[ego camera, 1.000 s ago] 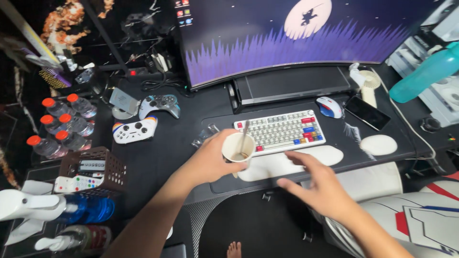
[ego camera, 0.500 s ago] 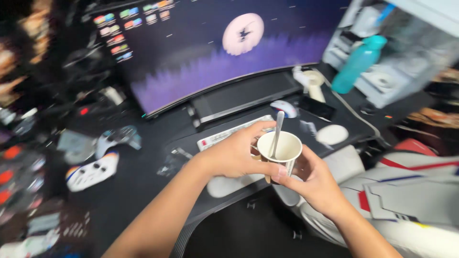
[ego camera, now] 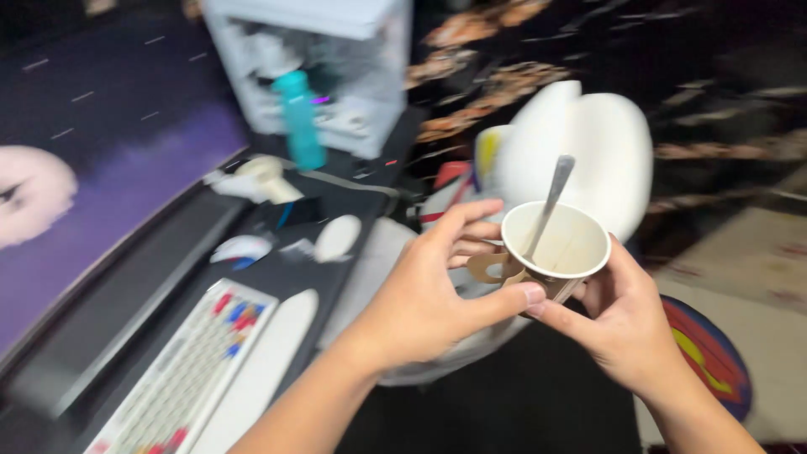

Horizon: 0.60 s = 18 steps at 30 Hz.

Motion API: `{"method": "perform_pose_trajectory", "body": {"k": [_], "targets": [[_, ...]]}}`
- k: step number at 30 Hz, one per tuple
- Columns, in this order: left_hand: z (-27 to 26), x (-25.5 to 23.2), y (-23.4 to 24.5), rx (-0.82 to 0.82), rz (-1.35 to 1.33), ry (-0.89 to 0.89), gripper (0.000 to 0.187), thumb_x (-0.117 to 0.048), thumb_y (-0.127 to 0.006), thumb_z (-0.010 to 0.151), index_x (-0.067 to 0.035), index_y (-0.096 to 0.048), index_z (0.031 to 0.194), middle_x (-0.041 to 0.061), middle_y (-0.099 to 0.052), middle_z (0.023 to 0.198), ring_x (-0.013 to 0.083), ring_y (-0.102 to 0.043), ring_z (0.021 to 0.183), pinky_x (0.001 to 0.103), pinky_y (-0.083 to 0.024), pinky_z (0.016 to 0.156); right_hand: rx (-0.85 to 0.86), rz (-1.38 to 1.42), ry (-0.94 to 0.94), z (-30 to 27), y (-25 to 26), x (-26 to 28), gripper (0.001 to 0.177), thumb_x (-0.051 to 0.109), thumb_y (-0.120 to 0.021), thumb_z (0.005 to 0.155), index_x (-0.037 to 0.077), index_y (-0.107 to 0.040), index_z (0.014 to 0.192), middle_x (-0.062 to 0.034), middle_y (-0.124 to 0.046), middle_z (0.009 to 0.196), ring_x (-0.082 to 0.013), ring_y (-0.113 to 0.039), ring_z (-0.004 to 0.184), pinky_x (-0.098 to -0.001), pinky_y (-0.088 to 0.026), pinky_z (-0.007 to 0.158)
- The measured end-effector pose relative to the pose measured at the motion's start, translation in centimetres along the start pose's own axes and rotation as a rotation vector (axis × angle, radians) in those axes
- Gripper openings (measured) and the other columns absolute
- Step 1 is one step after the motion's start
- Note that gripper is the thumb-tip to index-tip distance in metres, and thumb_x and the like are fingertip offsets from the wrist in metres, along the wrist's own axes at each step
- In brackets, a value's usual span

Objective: The recorder prepares a hot drink by getting a cup, adding a sachet of powder, and checking an electric kettle.

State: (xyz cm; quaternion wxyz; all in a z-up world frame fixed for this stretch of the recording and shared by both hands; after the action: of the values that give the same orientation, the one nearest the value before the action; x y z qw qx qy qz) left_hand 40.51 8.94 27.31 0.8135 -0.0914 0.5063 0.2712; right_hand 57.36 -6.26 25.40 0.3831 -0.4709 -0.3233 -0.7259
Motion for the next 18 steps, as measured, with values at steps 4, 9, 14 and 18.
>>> {"method": "perform_pose_trajectory", "body": {"k": [4,9,14,18], "targets": [[4.5,-0.7,-8.0,0.076,-0.121,-0.036,0.066,-0.031,-0.084,0.083,0.0,-0.061,0.137,0.012,-0.076,0.123,0.0203,-0.074,0.117,0.036,-0.057,0.106,-0.181,-0.057,0.084,-2.8,8.2,0.2,0.077,0.0,-0.078,0.079,-0.003,-0.044,0.149,-0.0113,-0.059,0.138,-0.0193,-0.06,0.126,-0.0372,-0.049,0.109],[8.8,0.5,-17.7,0.18,-0.149,-0.023,0.056,-0.03,-0.083,0.084,-0.001,-0.066,0.128,0.01,-0.078,0.114,0.0156,-0.077,0.107,0.03,-0.06,0.1,-0.409,-0.095,0.047,-6.8,17.9,-1.6,0.072,-0.005,-0.075,0.078,-0.004,-0.046,0.144,-0.0132,-0.061,0.134,-0.0218,-0.064,0.121,-0.0399,-0.053,0.104],[13.6,5.4,-26.4,0.326,-0.201,0.035,0.045,-0.024,-0.082,0.085,0.0,-0.069,0.121,0.007,-0.079,0.107,0.0125,-0.075,0.101,0.029,-0.059,0.096,-0.508,-0.134,0.02,-8.3,25.7,-3.5,0.069,-0.008,-0.075,0.078,-0.004,-0.046,0.141,-0.0134,-0.062,0.132,-0.0224,-0.064,0.12,-0.039,-0.055,0.103],[17.9,9.1,-32.3,0.448,-0.262,0.189,0.041,-0.017,-0.083,0.083,0.001,-0.068,0.117,0.006,-0.078,0.095,0.0082,-0.073,0.088,0.025,-0.06,0.084,-0.58,-0.175,0.018,-8.7,31.2,-4.4,0.07,-0.008,-0.076,0.077,-0.003,-0.044,0.14,-0.0129,-0.06,0.135,-0.021,-0.062,0.123,-0.0365,-0.054,0.104]]}}
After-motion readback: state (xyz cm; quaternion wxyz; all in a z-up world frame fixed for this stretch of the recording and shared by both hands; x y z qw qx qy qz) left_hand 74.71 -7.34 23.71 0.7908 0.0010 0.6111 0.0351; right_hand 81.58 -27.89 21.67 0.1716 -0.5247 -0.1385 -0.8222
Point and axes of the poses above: each hand's wrist, its own z-axis towards the middle knuckle, its own y-axis out of the back of the hand, x = y × z, the point moved 1 cm from there along z, towards the middle knuckle
